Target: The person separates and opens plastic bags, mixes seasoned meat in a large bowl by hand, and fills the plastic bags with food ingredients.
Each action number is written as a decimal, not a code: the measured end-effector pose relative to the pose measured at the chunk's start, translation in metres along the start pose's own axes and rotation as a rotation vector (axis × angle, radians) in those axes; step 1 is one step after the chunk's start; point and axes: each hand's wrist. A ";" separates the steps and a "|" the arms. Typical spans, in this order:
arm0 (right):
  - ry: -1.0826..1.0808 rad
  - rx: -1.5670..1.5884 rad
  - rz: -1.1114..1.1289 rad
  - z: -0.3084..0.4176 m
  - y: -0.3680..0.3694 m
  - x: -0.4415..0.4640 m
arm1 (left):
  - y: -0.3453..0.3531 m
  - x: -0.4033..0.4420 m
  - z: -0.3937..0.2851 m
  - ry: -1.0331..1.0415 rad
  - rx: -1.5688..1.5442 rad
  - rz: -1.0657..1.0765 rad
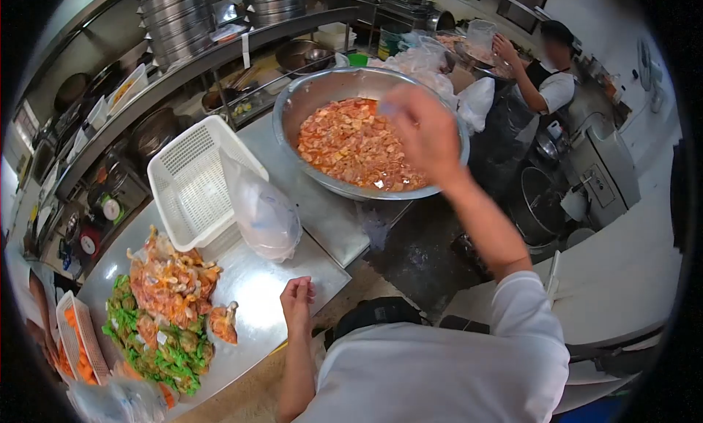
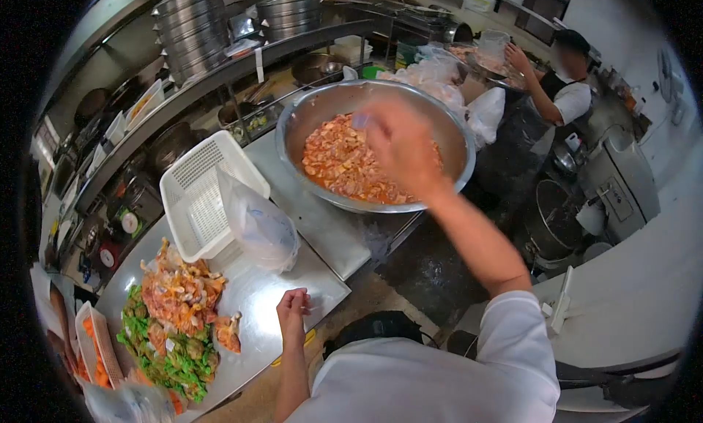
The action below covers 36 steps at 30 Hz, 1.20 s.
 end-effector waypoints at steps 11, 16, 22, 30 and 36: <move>-0.650 -0.125 -0.795 0.089 -0.192 0.131 | -0.012 0.024 0.067 0.516 0.686 -0.199; -0.239 -0.431 -0.802 -0.117 -0.192 0.248 | -0.003 0.033 0.067 0.588 0.711 -0.206; 0.278 -0.205 -0.334 -0.302 0.000 0.127 | -0.022 0.021 0.075 0.512 0.546 -0.184; 0.692 0.584 -0.037 -0.117 0.087 -0.063 | -0.024 0.025 0.077 0.519 0.536 -0.152; 0.734 0.569 0.428 -0.022 0.108 -0.145 | -0.046 0.022 0.063 0.352 0.381 -0.083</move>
Point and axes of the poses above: each hand's wrist, its own x-axis towards the middle knuckle, its own y-axis out of the palm, z = x × y, and after that the axes turned 13 degrees about y, right-handed
